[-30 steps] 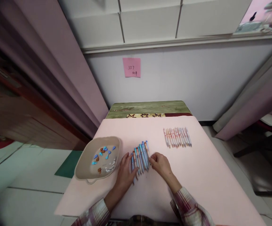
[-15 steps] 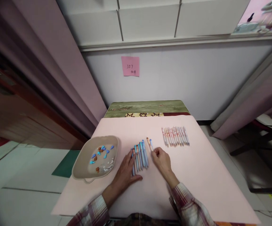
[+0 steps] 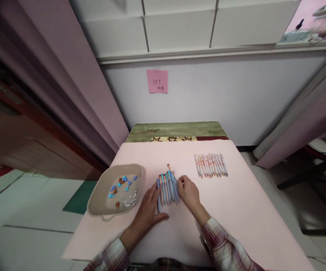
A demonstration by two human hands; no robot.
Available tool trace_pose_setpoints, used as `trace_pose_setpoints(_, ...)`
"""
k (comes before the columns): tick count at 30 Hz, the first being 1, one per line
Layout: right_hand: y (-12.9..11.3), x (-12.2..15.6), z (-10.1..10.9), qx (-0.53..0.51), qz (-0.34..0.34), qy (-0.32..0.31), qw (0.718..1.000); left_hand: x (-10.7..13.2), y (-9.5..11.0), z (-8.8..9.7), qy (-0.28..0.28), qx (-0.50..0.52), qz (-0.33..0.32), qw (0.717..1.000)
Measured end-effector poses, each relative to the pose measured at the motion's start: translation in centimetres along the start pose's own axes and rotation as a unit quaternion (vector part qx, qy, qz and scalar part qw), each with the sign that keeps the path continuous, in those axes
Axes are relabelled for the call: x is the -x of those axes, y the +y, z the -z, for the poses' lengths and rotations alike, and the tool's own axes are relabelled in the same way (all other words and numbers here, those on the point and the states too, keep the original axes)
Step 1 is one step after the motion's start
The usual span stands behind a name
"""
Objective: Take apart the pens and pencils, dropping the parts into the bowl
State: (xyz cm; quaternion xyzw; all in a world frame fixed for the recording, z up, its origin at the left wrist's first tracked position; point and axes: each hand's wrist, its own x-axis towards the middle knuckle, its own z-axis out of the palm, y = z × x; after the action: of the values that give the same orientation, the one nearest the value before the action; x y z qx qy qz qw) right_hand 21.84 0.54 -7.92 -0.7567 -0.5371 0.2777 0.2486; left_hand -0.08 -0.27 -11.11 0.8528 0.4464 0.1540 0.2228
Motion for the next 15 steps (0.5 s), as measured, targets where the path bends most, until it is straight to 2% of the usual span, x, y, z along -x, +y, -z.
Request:
trace_pose_setpoints(5, 0.5, -0.2, -0.3, -0.038, -0.055, 0.002, 0.998, -0.8, -1.0, 0.0, 0.011, 0.007, 0.023, 1.0)
trace_pose_setpoints(9, 0.9, -0.3, 0.0, -0.05, -0.057, 0.018, 0.997, -0.1, 0.4, 0.7, 0.042, 0.046, 0.038, 0.997)
trace_pose_setpoints(13, -0.4, 0.7, 0.4, -0.121, -0.021, 0.051, 0.991, 0.1, 3.4, 3.5, 0.102, 0.189, 0.051, 0.975)
trace_pose_setpoints(15, -2.2, 1.7, 0.5, -0.212, 0.024, 0.026, 0.977, -0.5, 4.5, 5.6, 0.121, 0.325, 0.105, 0.932)
